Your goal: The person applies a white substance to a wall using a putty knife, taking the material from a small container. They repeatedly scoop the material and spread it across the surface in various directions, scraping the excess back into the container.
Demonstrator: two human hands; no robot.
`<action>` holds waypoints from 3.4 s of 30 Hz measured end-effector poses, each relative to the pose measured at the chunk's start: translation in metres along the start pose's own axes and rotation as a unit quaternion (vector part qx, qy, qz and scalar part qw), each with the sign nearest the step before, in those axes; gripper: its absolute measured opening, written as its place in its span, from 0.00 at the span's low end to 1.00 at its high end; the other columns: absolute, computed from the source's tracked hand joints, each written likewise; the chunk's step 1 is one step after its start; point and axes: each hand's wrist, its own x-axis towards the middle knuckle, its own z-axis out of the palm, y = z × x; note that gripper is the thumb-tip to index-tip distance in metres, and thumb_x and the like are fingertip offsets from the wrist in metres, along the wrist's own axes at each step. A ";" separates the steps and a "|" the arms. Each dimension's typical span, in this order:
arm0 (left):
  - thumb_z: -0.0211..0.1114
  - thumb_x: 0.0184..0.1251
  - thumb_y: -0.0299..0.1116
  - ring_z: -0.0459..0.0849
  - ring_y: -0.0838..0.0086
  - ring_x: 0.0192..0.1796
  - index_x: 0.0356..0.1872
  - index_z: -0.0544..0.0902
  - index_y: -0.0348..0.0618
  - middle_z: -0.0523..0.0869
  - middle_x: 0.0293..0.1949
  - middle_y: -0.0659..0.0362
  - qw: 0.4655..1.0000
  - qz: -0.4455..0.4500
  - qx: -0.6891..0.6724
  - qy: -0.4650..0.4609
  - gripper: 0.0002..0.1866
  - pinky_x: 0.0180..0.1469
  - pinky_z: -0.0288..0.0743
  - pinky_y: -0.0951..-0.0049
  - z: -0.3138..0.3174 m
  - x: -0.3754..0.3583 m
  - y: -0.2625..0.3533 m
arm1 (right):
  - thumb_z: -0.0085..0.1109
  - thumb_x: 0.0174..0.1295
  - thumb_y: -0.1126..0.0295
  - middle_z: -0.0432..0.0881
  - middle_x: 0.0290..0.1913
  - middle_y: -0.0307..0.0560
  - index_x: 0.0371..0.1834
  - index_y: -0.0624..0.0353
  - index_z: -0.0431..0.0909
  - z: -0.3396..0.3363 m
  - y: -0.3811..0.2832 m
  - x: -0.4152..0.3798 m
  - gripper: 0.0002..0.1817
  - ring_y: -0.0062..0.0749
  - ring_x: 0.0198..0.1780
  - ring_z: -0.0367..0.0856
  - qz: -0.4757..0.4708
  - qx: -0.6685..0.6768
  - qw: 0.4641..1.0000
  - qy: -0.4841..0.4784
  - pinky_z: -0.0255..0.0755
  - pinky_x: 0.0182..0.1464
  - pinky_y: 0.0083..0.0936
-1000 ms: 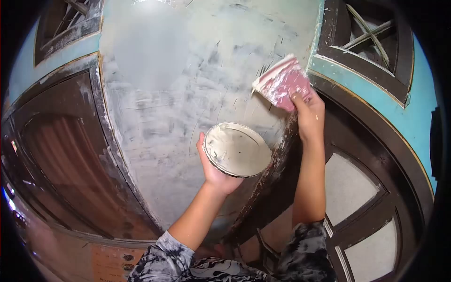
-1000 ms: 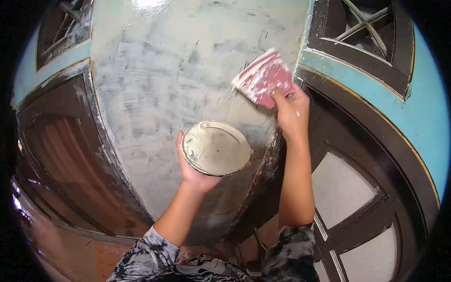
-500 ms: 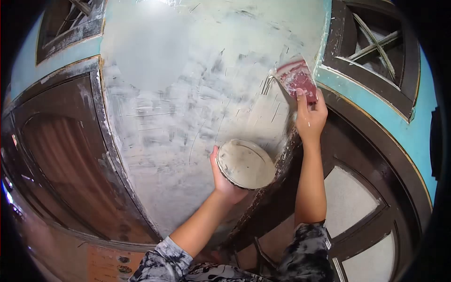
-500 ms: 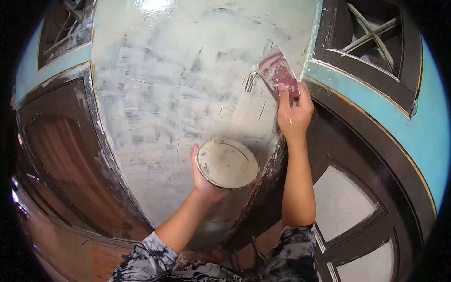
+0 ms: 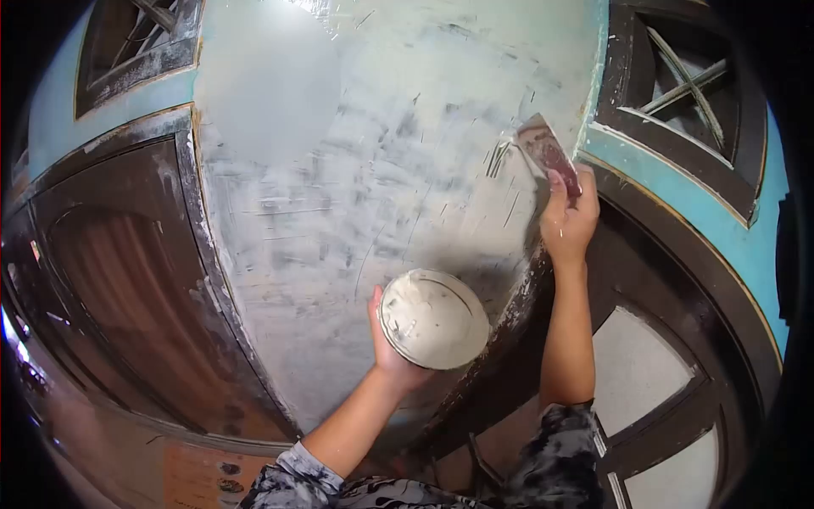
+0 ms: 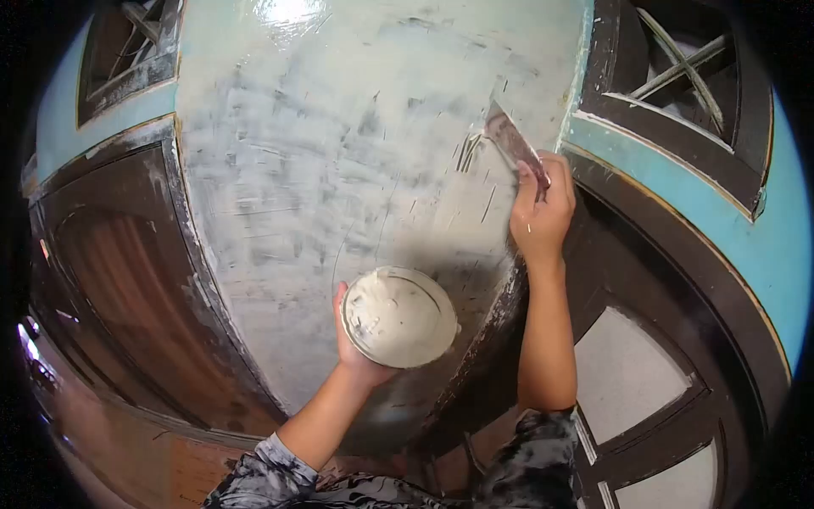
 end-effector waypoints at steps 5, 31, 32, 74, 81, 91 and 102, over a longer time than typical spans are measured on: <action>0.38 0.68 0.78 0.73 0.41 0.69 0.72 0.70 0.51 0.73 0.71 0.49 0.998 0.006 -0.019 -0.058 0.47 0.65 0.67 0.25 -0.017 0.002 0.007 | 0.58 0.67 0.82 0.79 0.39 0.50 0.41 0.70 0.77 0.002 0.004 0.005 0.03 0.35 0.38 0.78 -0.046 -0.055 0.997 -0.013 0.73 0.42 0.25; 0.36 0.70 0.75 0.77 0.53 0.68 0.70 0.74 0.51 0.79 0.67 0.53 1.000 -0.015 -0.008 -0.011 0.44 0.69 0.71 0.46 -0.023 -0.019 0.010 | 0.59 0.68 0.79 0.79 0.38 0.53 0.40 0.69 0.75 -0.010 0.030 0.001 0.04 0.41 0.37 0.79 -0.021 -0.068 0.997 0.008 0.74 0.43 0.30; 0.36 0.70 0.75 0.77 0.53 0.68 0.70 0.74 0.51 0.79 0.67 0.53 1.000 -0.003 -0.004 -0.002 0.44 0.69 0.71 0.46 -0.022 -0.019 0.010 | 0.58 0.67 0.80 0.79 0.39 0.54 0.40 0.69 0.75 -0.010 0.032 0.001 0.03 0.42 0.38 0.79 -0.043 -0.071 0.997 0.002 0.74 0.44 0.30; 0.41 0.67 0.77 0.72 0.45 0.71 0.73 0.71 0.51 0.73 0.72 0.49 0.995 -0.021 -0.053 -0.086 0.47 0.70 0.65 0.34 -0.033 -0.045 0.025 | 0.52 0.56 0.87 0.76 0.67 0.57 0.66 0.68 0.75 0.043 0.029 -0.078 0.30 0.55 0.70 0.71 -0.150 -0.263 0.947 -0.113 0.64 0.71 0.50; 0.41 0.67 0.78 0.72 0.44 0.71 0.73 0.71 0.50 0.73 0.72 0.49 0.998 -0.016 -0.038 -0.046 0.47 0.70 0.64 0.32 -0.036 -0.047 0.025 | 0.51 0.53 0.90 0.78 0.65 0.63 0.62 0.71 0.77 0.036 0.024 -0.099 0.29 0.59 0.70 0.73 -0.151 -0.223 0.958 -0.092 0.63 0.73 0.56; 0.42 0.66 0.79 0.71 0.42 0.71 0.72 0.72 0.52 0.72 0.73 0.49 1.000 0.005 -0.027 -0.002 0.47 0.68 0.63 0.27 -0.041 -0.051 0.023 | 0.53 0.50 0.91 0.78 0.64 0.64 0.61 0.72 0.78 0.045 0.041 -0.107 0.29 0.60 0.72 0.71 -0.148 -0.255 0.949 -0.114 0.60 0.75 0.56; 0.44 0.63 0.80 0.63 0.29 0.74 0.78 0.63 0.52 0.64 0.77 0.43 0.992 -0.031 -0.025 -0.122 0.52 0.65 0.56 0.14 -0.019 -0.073 0.038 | 0.50 0.51 0.91 0.75 0.69 0.62 0.67 0.71 0.73 0.046 0.050 -0.091 0.33 0.58 0.75 0.68 -0.128 -0.216 0.961 -0.119 0.56 0.77 0.53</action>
